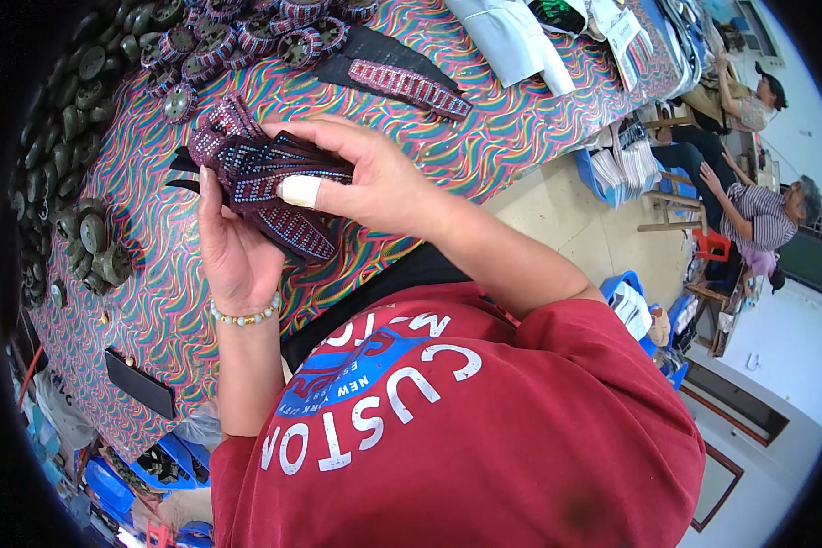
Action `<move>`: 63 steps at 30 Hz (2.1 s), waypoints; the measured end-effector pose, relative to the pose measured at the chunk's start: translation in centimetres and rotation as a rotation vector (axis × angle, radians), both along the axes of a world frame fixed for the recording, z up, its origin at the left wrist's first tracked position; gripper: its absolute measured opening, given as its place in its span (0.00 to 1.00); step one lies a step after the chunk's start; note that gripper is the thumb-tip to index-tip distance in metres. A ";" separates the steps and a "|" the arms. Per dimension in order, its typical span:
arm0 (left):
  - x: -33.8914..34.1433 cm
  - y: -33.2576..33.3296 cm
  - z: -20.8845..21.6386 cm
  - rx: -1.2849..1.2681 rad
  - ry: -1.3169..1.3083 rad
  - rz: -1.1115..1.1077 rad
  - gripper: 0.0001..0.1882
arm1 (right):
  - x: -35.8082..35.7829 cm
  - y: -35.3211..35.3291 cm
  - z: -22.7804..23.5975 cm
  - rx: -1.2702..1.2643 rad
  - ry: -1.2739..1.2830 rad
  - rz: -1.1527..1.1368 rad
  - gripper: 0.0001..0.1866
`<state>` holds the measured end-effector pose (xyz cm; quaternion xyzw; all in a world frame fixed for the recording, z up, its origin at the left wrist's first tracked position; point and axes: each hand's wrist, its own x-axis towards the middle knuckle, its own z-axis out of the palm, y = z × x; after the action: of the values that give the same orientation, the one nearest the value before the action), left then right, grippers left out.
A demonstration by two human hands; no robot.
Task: Assembling small plastic and fabric components at a workstation.
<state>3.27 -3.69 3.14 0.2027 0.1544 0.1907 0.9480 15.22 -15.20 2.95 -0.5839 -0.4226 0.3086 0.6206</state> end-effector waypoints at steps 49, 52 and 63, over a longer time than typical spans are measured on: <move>-4.0 -8.5 -0.8 0.140 0.041 0.054 0.20 | -2.3 -7.3 0.1 0.251 -0.635 0.128 0.18; -4.6 -7.8 -1.9 0.055 -0.042 0.011 0.18 | -2.7 -7.2 0.1 0.276 -0.698 0.133 0.16; -5.0 -5.4 -2.5 -0.180 -0.207 0.150 0.22 | -1.7 -10.5 0.9 0.389 0.402 -0.077 0.17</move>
<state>-1.70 -9.09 0.60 0.0840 0.0871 0.2662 0.9563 13.52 -25.71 3.90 -0.3967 -0.3199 0.3073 0.8036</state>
